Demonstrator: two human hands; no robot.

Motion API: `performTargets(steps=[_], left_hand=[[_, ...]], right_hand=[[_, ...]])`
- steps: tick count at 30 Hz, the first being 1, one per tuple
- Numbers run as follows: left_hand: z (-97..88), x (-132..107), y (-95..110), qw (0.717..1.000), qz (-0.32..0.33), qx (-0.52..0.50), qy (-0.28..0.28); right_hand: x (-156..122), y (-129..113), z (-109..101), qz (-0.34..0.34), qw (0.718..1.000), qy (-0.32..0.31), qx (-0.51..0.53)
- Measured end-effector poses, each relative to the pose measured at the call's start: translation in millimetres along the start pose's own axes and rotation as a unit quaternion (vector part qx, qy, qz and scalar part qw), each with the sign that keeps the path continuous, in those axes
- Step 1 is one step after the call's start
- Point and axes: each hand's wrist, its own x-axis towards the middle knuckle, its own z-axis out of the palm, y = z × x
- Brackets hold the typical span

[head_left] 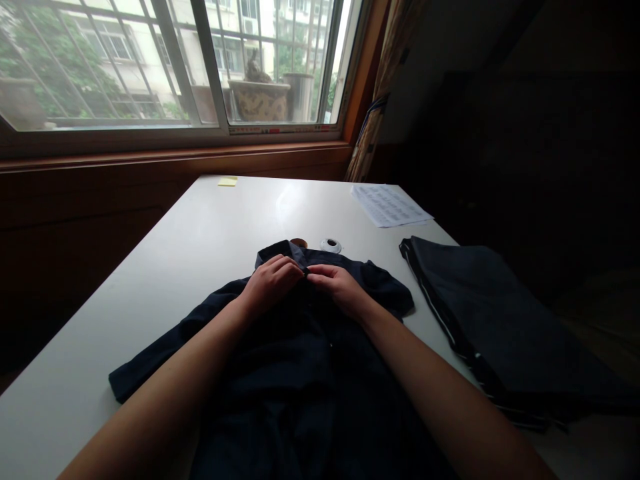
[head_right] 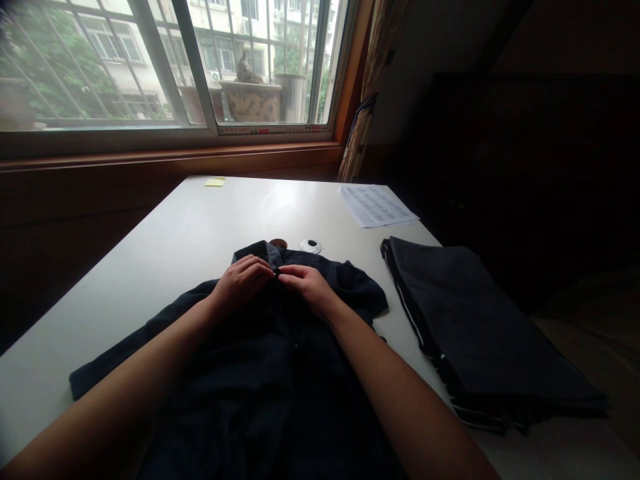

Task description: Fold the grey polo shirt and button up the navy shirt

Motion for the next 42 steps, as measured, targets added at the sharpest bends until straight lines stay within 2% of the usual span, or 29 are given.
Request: performTargets(steps=[4,9,15,19,26,33,38,42], left_hand=[[1.3,1.0,-1.5,1.0,0.007,0.014,0.007],[5.1,-0.4,-5.8,0.999,0.009,0.024,0.044],[5.1,-1.2,-7.9,1.0,0.025,0.011,0.015],[4.5,-1.3,-9.4,1.0,0.021,0.004,0.0],[1.7,-3.2,-9.6,0.999,0.013,-0.038,0.01],[-2.0,-0.5,-1.3,0.991,-0.023,-0.115,0.059],[-3.5,-0.8,-3.7,0.986,-0.033,-0.157,0.036],[-4.5,-0.7,-3.5,0.986,-0.032,-0.161,0.026]], right_hand=[[-0.5,1.4,-0.1,-0.015,1.0,0.004,-0.015],[-1.8,1.4,-0.1,-0.039,0.999,-0.01,-0.028],[-0.5,3.5,-1.2,-0.035,0.999,-0.021,-0.011],[-0.5,1.7,-0.6,-0.036,0.998,-0.022,-0.045],[-1.9,-1.9,1.2,-0.032,0.997,-0.013,-0.069],[-7.6,-5.8,12.2,-0.098,0.99,0.019,-0.102],[-7.1,-2.4,14.5,-0.169,0.97,0.05,-0.166],[-6.9,-2.7,14.2,-0.175,0.969,0.049,-0.17]])
